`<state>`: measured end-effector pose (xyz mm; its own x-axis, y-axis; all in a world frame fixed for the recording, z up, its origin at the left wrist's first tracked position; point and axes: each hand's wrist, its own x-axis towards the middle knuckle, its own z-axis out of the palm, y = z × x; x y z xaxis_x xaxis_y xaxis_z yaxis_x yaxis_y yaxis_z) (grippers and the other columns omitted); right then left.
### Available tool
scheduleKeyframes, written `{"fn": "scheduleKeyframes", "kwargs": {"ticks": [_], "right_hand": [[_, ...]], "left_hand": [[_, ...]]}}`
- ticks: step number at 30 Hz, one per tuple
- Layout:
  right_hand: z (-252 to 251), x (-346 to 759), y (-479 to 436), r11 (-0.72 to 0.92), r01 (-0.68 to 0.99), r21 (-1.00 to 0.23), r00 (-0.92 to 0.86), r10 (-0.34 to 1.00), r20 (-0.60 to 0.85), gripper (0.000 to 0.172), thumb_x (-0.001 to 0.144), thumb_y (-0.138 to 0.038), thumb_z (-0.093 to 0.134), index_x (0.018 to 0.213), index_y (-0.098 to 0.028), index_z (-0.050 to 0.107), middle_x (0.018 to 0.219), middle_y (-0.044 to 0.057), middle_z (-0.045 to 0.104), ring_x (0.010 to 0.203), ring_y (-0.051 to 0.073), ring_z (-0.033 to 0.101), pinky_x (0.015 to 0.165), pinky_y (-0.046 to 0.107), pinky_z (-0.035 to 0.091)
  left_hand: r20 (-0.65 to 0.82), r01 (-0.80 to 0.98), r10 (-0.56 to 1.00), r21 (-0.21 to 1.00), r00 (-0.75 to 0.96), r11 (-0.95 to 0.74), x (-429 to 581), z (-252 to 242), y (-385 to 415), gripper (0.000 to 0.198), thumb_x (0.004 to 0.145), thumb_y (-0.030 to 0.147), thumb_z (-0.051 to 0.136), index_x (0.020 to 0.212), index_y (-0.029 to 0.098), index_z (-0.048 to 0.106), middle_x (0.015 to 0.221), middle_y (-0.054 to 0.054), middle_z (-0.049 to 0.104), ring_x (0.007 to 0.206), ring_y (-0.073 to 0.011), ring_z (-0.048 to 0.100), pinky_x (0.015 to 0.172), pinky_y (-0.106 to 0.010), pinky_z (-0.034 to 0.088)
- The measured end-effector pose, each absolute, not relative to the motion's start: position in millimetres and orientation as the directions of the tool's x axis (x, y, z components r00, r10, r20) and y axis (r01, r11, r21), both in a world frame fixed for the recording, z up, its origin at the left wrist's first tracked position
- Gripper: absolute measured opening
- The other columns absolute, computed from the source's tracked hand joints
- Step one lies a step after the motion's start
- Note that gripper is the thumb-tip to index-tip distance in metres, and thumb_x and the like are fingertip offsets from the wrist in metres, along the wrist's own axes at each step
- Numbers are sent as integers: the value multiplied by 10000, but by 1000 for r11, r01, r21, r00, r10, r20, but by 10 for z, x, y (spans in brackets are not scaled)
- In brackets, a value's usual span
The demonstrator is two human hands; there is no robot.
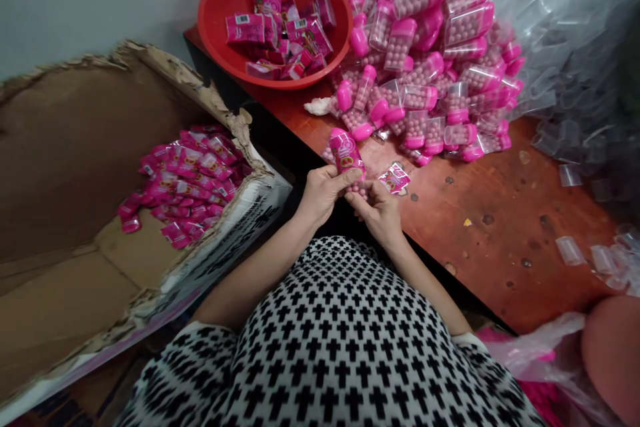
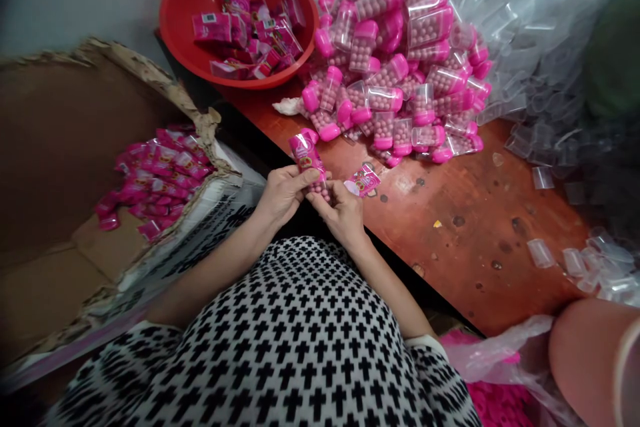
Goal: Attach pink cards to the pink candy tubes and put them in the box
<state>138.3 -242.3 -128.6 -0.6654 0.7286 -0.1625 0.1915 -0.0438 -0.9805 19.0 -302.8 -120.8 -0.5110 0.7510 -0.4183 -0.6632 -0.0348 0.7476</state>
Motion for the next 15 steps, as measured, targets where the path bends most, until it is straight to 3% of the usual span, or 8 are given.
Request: {"fn": "scheduleKeyframes", "kwargs": {"ticks": [2, 5, 7, 11, 15], "right_hand": [[-1290, 1388, -2428, -66, 170, -983, -695, 699, -167, 316, 760, -458, 773, 883, -199, 640, 629, -59, 591, 448, 60, 517, 397, 176, 432], [-1277, 1384, -2423, -263, 99, -960, -774, 586, -240, 351, 761, -506, 756, 839, -197, 609, 603, -59, 613, 396, 58, 505, 343, 167, 389], [-1258, 1370, -2426, -332, 78, -940, -770, 578, -269, 384, 736, -525, 770, 817, -194, 594, 624, -54, 634, 388, 52, 506, 327, 159, 377], [-1245, 1342, -2452, -284, 100, -954, -671, 688, -275, 429, 666, -498, 830, 852, -196, 590, 611, -70, 621, 414, 56, 531, 352, 156, 419], [-1315, 1372, -2455, -160, 146, -976, -645, 733, -217, 402, 708, -485, 806, 904, -207, 593, 676, -53, 651, 449, 68, 545, 376, 178, 436]], "left_hand": [[-415, -673, 778, 740, -472, -14, 157, -1208, -3036, 400, 517, 386, 928, 604, 98, 664, 587, -41, 656, 525, -123, 599, 539, -247, 485], [-406, -703, 844, 710, -351, 49, 104, -1205, -3055, 414, 515, 413, 920, 639, 92, 689, 637, -72, 688, 543, -149, 610, 530, -273, 490], [-410, -700, 853, 710, -323, 77, 95, -1204, -3064, 425, 508, 421, 920, 664, 87, 709, 667, -87, 705, 557, -159, 617, 529, -280, 493], [-417, -600, 754, 799, -507, 39, 153, -1217, -3067, 361, 533, 377, 916, 618, 97, 705, 612, -51, 682, 554, -126, 608, 563, -245, 491], [-431, -619, 707, 785, -562, -14, 243, -1227, -3051, 374, 550, 403, 906, 682, 103, 725, 634, -35, 689, 567, -127, 628, 595, -250, 518]]}}
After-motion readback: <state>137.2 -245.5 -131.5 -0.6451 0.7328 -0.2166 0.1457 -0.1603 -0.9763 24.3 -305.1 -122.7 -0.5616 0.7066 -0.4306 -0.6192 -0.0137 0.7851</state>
